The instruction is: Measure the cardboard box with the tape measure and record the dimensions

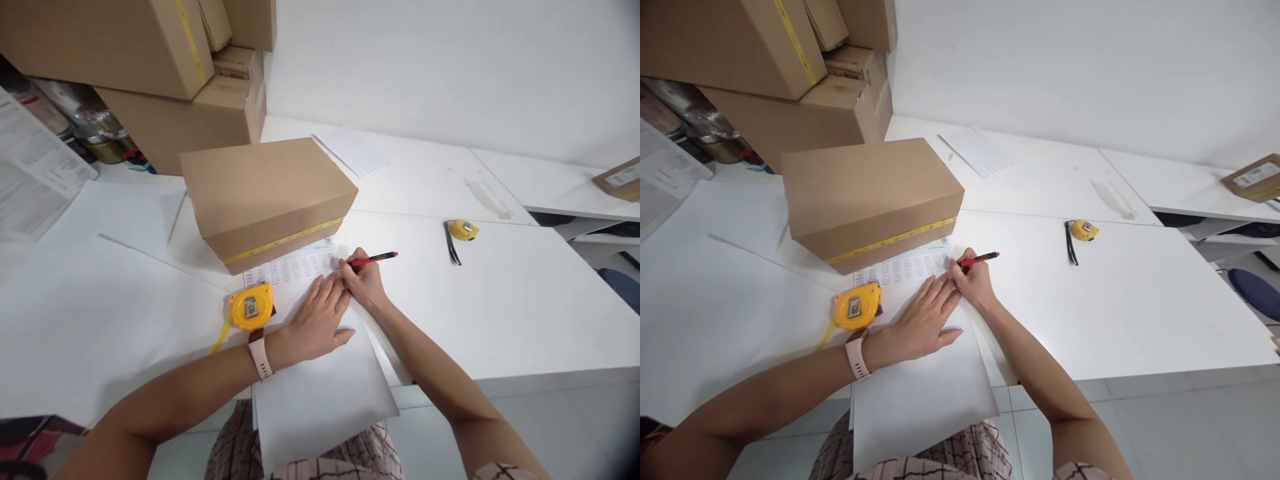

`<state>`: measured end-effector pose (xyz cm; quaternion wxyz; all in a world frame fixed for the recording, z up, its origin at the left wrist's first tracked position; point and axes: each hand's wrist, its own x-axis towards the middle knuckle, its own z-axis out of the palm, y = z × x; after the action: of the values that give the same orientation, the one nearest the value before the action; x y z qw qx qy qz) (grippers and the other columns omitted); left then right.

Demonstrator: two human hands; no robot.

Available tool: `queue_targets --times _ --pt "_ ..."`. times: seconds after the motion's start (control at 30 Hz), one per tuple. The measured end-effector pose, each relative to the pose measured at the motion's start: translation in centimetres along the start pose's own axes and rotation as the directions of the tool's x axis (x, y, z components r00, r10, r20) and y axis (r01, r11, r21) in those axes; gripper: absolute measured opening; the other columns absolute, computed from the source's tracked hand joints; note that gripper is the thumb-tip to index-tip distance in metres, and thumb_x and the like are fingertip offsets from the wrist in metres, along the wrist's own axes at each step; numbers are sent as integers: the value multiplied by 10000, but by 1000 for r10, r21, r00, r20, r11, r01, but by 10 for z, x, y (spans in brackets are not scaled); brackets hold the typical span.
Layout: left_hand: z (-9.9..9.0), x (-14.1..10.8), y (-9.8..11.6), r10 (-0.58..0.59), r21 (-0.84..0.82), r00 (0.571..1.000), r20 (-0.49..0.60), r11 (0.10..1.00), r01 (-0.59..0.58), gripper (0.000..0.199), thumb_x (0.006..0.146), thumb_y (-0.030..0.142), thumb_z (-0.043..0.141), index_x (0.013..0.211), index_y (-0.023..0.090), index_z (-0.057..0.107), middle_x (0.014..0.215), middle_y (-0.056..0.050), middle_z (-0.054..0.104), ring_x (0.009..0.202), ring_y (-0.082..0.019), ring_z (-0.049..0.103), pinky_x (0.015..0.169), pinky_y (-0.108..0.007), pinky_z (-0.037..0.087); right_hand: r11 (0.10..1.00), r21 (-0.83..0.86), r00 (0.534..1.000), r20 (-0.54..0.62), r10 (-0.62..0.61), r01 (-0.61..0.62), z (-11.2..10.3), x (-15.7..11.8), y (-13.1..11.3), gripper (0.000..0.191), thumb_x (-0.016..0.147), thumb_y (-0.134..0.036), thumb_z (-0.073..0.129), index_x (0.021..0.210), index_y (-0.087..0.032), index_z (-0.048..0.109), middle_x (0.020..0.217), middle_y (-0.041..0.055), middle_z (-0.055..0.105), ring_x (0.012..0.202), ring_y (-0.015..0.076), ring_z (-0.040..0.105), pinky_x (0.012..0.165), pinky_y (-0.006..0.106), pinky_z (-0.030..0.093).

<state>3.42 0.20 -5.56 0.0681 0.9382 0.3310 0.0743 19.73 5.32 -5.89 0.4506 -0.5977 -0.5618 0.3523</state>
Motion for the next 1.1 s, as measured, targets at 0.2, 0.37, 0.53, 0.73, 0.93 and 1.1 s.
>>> queue_targets --times 0.2,0.37,0.53,0.73,0.93,1.1 --pt "2 0 0 -10 1 1000 -18 1000 10 750 980 576 461 1507 48 378 1594 -249 374 1514 -387 279 1252 -529 122 999 -40 1000 10 -30 30 0 1 1 280 872 -422 617 721 -241 465 550 -52 497 502 127 453 500 268 359" --pt "2 0 1 -12 -7 1000 -6 1000 12 752 981 571 462 1510 44 372 1592 -255 373 1512 -387 284 1250 -530 126 999 -44 1000 5 -30 30 1 1 0 272 878 -408 611 720 -240 465 548 -54 483 503 125 444 497 269 352" --pt "3 0 1 -18 -6 1000 -17 1000 18 742 976 583 455 1500 63 387 1589 -246 384 1514 -379 282 1250 -521 120 997 -69 999 4 -44 44 1 1 -1 275 876 -416 610 716 -238 476 561 -47 494 522 129 456 512 270 369" --pt "-2 2 1 -15 -15 1000 20 1000 15 742 977 577 467 1491 44 411 1588 -259 379 1509 -396 287 1246 -532 144 996 -83 999 3 -39 39 1 1 -1 276 862 -421 623 711 -243 474 553 -48 485 518 132 446 508 274 362" --pt "-6 2 2 -16 -14 999 51 1000 17 756 984 565 468 1507 25 388 1603 -269 344 1516 -408 267 1245 -540 156 995 -90 999 14 -50 51 1 1 -2 255 860 -378 623 704 -243 472 558 -46 493 521 131 446 514 277 351" --pt "-6 2 2 -17 -17 999 43 1000 18 755 980 571 471 1500 29 394 1600 -266 352 1517 -404 267 1246 -537 151 995 -93 999 1 -44 44 1 1 -4 245 861 -355 617 707 -244 461 555 -53 476 518 129 442 519 279 348"
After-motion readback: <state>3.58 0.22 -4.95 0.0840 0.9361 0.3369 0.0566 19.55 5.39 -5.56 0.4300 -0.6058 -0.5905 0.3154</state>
